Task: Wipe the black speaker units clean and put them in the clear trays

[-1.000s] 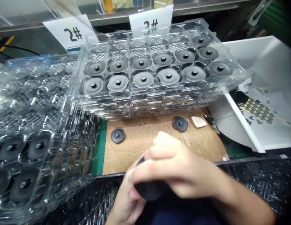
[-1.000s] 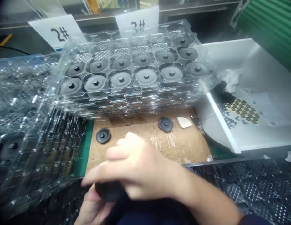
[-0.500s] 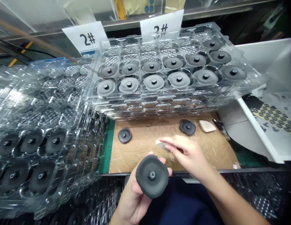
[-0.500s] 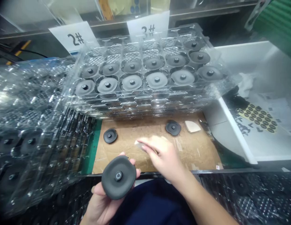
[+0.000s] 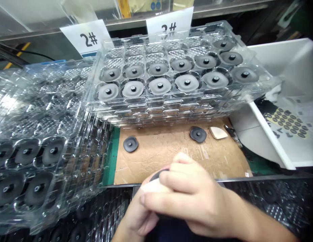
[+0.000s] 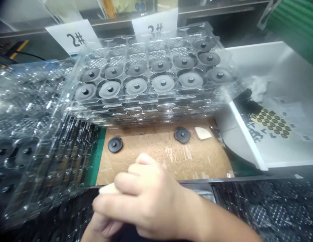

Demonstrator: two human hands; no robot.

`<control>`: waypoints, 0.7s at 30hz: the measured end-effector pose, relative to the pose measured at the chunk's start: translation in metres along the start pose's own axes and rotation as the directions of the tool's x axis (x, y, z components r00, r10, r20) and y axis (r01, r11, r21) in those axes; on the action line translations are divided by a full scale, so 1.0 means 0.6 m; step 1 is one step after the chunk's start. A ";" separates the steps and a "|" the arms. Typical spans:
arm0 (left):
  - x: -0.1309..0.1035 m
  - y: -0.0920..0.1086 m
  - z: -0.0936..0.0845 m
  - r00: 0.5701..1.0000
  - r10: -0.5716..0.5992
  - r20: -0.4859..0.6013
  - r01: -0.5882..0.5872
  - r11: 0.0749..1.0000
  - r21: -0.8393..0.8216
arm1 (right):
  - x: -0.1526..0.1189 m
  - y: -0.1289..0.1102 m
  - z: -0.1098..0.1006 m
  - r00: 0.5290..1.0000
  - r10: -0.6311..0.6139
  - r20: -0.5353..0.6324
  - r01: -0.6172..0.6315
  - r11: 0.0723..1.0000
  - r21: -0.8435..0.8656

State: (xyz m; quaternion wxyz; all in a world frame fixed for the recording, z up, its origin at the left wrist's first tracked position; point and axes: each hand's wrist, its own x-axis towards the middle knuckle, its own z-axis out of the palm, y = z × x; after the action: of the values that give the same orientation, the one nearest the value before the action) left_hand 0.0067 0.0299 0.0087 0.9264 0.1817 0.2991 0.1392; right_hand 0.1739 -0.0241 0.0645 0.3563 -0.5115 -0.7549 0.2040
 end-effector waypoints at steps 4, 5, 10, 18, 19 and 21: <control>0.002 0.010 0.004 0.999 -0.011 0.050 0.008 0.999 0.051 | 0.008 0.010 -0.001 0.967 0.172 0.190 -0.155 0.983 -0.101; 0.002 0.009 0.003 0.999 -0.010 0.051 0.007 0.998 0.055 | 0.008 0.011 0.006 0.973 0.149 0.174 -0.135 0.987 -0.092; -0.006 0.002 -0.013 0.988 0.152 0.007 -0.152 0.987 0.048 | -0.006 -0.014 0.043 0.987 0.098 -0.129 -0.098 0.995 0.006; -0.005 0.021 0.010 0.952 0.304 0.031 -0.304 0.953 -0.014 | -0.080 -0.022 0.033 0.892 0.405 -0.199 -0.385 0.913 0.132; -0.002 0.020 0.014 0.954 0.300 0.024 -0.300 0.954 -0.016 | -0.082 -0.021 0.030 0.857 0.453 -0.246 -0.431 0.891 0.140; 0.005 0.016 0.018 0.952 0.303 0.031 -0.302 0.953 -0.032 | -0.074 -0.026 0.025 0.804 0.479 -0.353 -0.460 0.877 0.142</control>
State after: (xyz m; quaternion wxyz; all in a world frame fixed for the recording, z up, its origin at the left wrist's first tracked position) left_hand 0.0139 0.0365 0.0194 0.9016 0.2154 0.2494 0.2802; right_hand 0.1626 -0.0701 0.0506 0.4458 -0.7026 -0.5166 0.2019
